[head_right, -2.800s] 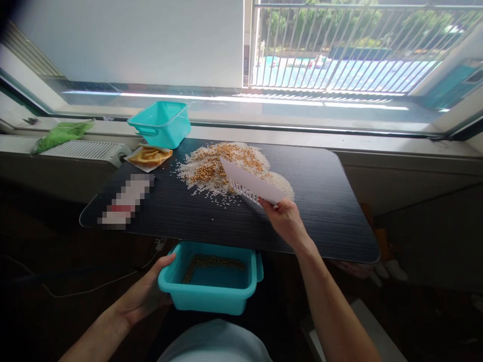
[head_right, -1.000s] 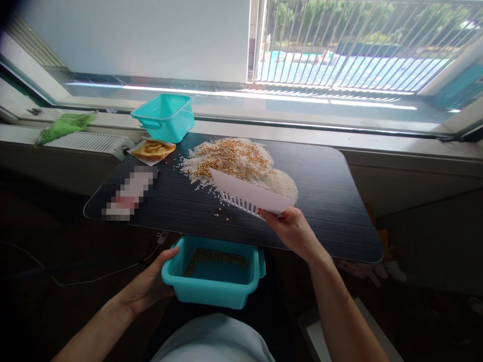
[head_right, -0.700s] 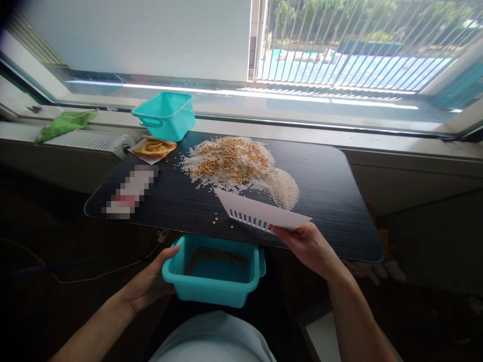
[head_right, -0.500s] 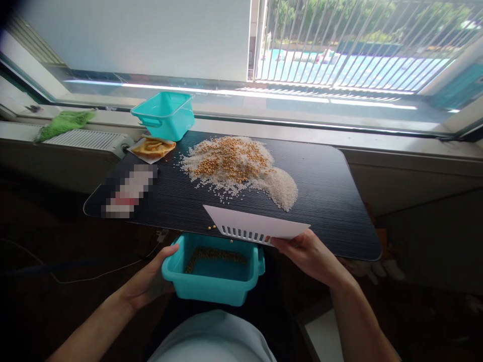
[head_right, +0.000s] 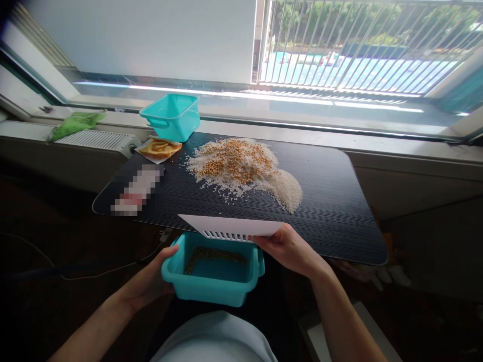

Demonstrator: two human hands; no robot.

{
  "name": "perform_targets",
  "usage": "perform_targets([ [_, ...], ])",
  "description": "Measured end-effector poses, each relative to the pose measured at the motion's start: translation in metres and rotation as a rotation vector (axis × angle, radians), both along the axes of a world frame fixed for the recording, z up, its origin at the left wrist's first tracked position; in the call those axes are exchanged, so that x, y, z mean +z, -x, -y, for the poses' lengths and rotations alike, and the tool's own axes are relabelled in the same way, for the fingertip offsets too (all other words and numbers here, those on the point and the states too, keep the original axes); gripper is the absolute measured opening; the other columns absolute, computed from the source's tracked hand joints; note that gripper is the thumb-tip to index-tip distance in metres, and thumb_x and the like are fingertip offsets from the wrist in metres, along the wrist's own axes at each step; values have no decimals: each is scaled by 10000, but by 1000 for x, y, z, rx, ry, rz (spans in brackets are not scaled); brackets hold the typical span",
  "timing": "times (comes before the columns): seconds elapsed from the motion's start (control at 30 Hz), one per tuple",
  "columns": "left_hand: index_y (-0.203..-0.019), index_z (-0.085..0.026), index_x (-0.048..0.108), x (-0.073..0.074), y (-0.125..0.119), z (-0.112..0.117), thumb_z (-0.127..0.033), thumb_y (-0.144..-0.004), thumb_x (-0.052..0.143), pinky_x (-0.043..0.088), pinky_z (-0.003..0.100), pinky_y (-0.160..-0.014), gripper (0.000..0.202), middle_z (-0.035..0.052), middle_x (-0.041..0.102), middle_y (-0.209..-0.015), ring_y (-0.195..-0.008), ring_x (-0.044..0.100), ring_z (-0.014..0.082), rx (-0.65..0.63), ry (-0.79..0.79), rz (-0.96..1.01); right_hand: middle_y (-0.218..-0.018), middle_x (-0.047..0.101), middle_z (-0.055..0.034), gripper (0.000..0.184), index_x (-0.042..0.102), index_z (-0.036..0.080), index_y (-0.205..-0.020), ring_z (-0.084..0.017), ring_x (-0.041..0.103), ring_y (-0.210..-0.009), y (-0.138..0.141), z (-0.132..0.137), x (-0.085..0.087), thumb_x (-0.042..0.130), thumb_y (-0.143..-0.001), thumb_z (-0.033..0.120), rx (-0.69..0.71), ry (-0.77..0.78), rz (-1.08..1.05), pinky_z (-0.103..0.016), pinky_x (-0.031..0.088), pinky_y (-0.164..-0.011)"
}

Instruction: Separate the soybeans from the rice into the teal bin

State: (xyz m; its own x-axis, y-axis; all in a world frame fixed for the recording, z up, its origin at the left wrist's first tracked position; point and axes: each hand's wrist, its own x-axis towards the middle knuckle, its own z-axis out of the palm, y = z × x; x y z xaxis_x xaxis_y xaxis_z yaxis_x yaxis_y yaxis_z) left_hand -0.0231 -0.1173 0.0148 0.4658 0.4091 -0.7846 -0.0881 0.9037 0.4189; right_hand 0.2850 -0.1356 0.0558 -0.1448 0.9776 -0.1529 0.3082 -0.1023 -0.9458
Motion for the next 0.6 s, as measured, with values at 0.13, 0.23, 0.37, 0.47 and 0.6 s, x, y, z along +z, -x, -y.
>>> perform_targets([
  [0.13, -1399, -210, 430, -1, -1, -1, -581, -803, 540, 473, 431, -915, 711, 117, 654, -1259, -1190, 566, 329, 20, -4, -17, -815, 755, -53, 341, 767, 173, -897, -233, 679, -726, -12, -6, -5, 674, -746, 464, -247, -122, 95, -335, 582, -646],
  [0.23, -1418, -229, 400, 1, -3, -1, -568, -800, 553, 465, 441, -929, 721, 110, 652, -1262, -1197, 560, 327, 43, 5, -29, -774, 742, -65, 338, 763, 143, -822, -231, 665, -697, -23, -19, -12, 674, -725, 455, -476, -181, 189, -328, 557, -615],
  [0.37, -1425, -211, 387, 4, -4, 0, -562, -819, 529, 474, 451, -917, 714, 126, 647, -1262, -1199, 554, 337, 46, 18, -30, -638, 696, -55, 335, 753, 130, -741, -206, 623, -599, -32, -35, -13, 668, -700, 451, -620, -162, 255, -299, 501, -538],
  [0.47, -1428, -213, 376, 4, -4, 0, -562, -827, 517, 480, 452, -909, 709, 130, 631, -1283, -1204, 548, 340, 40, 15, -26, -601, 675, -41, 334, 753, 137, -731, -197, 608, -585, -34, -42, -10, 675, -695, 459, -611, -188, 273, -285, 474, -527],
  [0.6, -1427, -219, 370, 1, -3, -1, -573, -818, 526, 481, 456, -911, 721, 128, 618, -1301, -1212, 540, 344, 33, 14, -35, -709, 708, -49, 371, 757, 132, -829, -200, 627, -645, -37, -47, -17, 669, -712, 472, -570, -200, 256, -296, 494, -591],
])
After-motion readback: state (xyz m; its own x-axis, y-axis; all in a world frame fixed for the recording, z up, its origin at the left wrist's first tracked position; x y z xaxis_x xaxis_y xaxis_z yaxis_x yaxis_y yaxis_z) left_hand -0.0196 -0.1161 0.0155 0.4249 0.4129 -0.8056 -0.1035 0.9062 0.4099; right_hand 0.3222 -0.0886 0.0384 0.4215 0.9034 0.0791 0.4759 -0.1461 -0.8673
